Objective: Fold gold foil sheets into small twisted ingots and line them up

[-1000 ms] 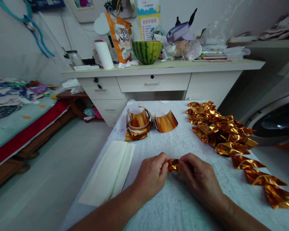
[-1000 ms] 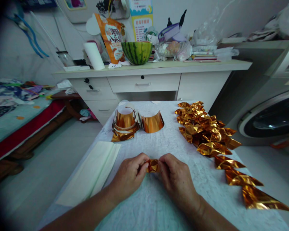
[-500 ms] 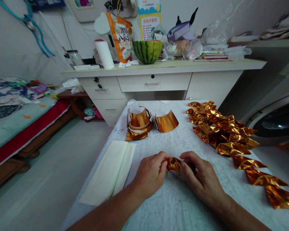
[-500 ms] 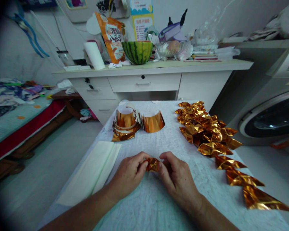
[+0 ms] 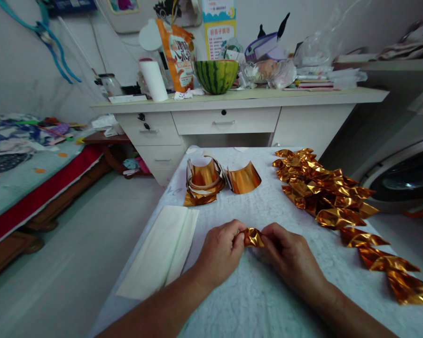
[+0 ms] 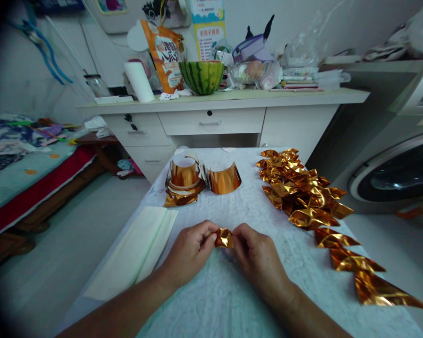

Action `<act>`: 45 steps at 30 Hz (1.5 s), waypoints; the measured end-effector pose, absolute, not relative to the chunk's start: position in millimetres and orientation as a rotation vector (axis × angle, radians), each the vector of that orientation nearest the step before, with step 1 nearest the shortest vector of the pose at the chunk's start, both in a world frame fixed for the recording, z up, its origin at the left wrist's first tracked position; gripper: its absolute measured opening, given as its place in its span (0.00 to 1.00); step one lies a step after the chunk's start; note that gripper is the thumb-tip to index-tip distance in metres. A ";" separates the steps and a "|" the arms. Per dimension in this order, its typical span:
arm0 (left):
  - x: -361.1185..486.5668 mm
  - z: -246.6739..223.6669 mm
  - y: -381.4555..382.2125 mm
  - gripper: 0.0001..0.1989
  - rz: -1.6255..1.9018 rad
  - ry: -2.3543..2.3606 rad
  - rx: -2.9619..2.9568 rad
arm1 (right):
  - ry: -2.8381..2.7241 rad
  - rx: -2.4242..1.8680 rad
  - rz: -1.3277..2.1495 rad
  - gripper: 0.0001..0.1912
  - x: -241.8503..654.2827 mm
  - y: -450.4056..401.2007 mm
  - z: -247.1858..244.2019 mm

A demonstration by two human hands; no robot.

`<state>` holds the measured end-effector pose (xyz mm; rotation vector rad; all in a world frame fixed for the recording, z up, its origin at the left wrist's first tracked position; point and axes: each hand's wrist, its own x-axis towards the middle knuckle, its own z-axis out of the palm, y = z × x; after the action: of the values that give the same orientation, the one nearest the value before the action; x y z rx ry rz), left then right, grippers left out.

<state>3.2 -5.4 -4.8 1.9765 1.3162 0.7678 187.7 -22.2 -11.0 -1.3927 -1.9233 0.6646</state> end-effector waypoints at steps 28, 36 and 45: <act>3.1 -4.0 -4.9 0.09 0.767 1.263 2.033 | -1.930 -1.347 0.656 0.08 184.9 -23.7 -12.4; 3.4 -0.3 -6.8 0.10 0.775 1.263 1.941 | -1.857 -1.365 0.749 0.08 186.3 -23.7 -8.5; -2.7 3.9 -5.7 0.11 0.838 1.233 1.789 | -1.770 -1.423 0.831 0.08 189.4 -22.0 -7.2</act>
<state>-2.7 -5.7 3.9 1.7890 1.2330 0.8382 189.4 -22.0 -7.2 -1.4225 -1.7700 0.8312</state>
